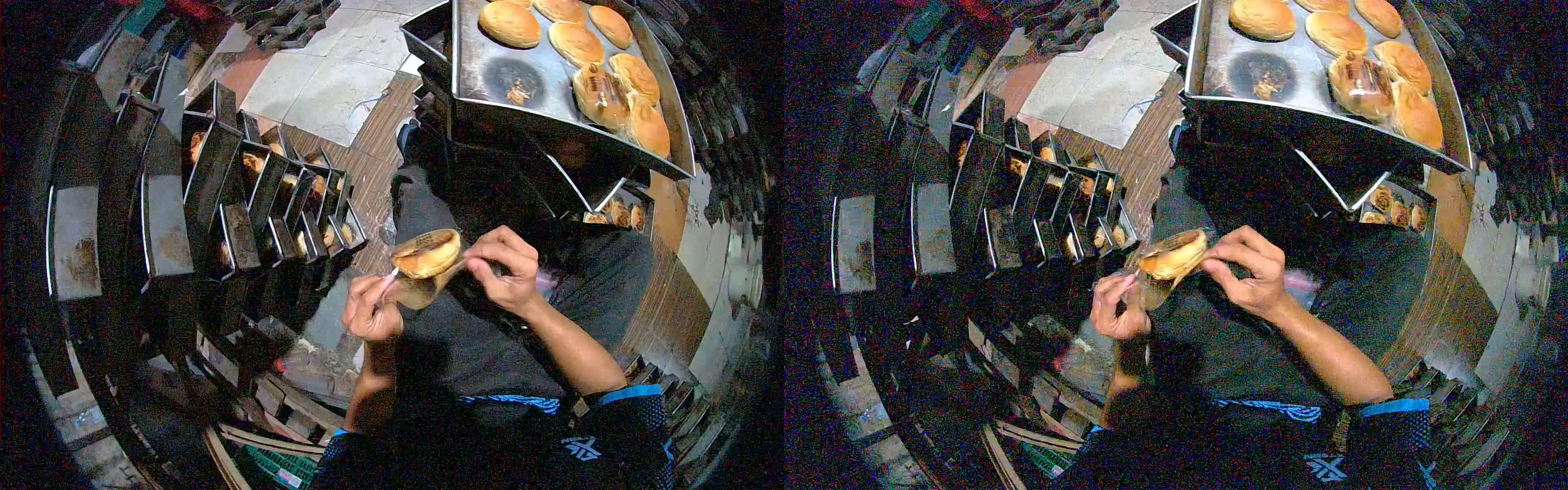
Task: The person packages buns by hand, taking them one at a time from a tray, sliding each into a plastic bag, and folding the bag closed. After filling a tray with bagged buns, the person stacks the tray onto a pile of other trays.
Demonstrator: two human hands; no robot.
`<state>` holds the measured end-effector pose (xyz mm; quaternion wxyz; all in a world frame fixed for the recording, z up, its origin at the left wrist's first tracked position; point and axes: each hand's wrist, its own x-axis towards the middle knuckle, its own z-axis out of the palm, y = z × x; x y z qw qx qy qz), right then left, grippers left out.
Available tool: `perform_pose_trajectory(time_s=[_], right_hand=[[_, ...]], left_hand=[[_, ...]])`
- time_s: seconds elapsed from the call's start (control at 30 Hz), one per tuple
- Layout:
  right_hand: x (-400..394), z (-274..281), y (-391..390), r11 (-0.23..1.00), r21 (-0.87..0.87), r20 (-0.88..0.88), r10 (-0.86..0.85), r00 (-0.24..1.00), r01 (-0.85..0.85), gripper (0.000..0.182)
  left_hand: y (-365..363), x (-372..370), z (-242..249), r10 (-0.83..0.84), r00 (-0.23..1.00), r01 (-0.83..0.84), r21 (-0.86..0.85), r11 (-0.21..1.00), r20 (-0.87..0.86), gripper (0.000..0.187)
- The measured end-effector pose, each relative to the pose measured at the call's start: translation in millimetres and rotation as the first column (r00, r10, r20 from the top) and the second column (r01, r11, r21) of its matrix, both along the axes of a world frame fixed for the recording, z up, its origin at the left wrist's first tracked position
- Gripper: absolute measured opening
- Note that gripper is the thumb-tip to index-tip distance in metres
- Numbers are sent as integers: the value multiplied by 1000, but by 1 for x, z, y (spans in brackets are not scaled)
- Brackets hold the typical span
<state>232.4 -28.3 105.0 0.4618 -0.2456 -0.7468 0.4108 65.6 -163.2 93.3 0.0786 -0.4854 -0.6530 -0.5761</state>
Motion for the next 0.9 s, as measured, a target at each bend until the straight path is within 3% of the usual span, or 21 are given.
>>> perform_pose_trajectory(time_s=[0.07,0.13,0.17,0.23,0.27,0.3,0.37,0.43,0.47,0.53,0.57,0.6,0.63,0.67,0.7,0.73,0.77,0.83,0.87,0.9], right_hand=[[-15,3,10,980,177,48,-95,994,86,14],[-46,3,20,970,236,4,-64,998,61,5],[-59,2,28,969,245,19,-37,999,31,10],[-68,11,46,948,-31,-8,-318,948,317,19],[-58,11,50,940,-18,102,-336,936,339,22],[-52,4,33,925,-21,96,-375,922,379,25],[-28,-13,-5,913,-179,225,-325,919,367,29],[0,-37,-45,847,-400,406,-179,896,351,32],[11,-42,-54,836,-411,414,-185,891,364,32],[31,-47,-62,740,-626,494,130,860,247,32],[38,-35,-52,864,-476,572,162,804,164,25],[39,-19,-43,916,-330,581,5,814,229,24],[36,7,-34,940,-177,561,-146,815,291,22],[36,23,-27,944,-259,471,-61,880,204,9],[25,35,-21,950,-247,458,-59,887,191,9],[6,48,-17,999,-36,354,32,935,-20,22],[-8,58,-16,959,201,278,140,950,-200,36],[-21,43,-14,937,98,562,226,796,-336,54],[-24,46,-5,920,-189,552,389,738,-344,54],[-20,55,5,935,-160,564,350,748,-316,54]], left_hand=[[22,2,-4,22,1000,-25,146,989,20,16],[45,1,0,36,998,-33,50,998,-49,7],[56,-1,4,79,991,-81,-14,997,-109,5],[65,-16,6,182,926,-196,10,981,330,6],[55,-25,11,134,903,-106,-89,990,409,9],[38,-17,17,193,751,-53,-234,971,631,11],[3,-7,22,193,719,46,-323,945,668,11],[-41,8,-14,114,796,99,-314,944,594,11],[-53,16,-14,112,795,113,-327,938,597,11],[-67,27,-13,15,994,21,-325,946,110,9],[-72,31,-11,11,994,25,-326,945,107,9],[-77,33,-8,74,900,18,-206,978,429,9],[-74,35,7,90,704,-37,-90,995,705,9],[-69,29,26,268,683,-57,-316,947,680,12],[-53,22,39,287,680,-41,-355,934,675,15],[-36,14,45,246,722,-4,-351,936,647,15],[-22,6,50,196,760,42,-348,937,620,16],[-1,-13,46,160,724,135,-366,921,670,16],[7,-19,44,153,796,107,-384,917,586,16],[16,-22,40,116,836,40,-271,962,536,19]])
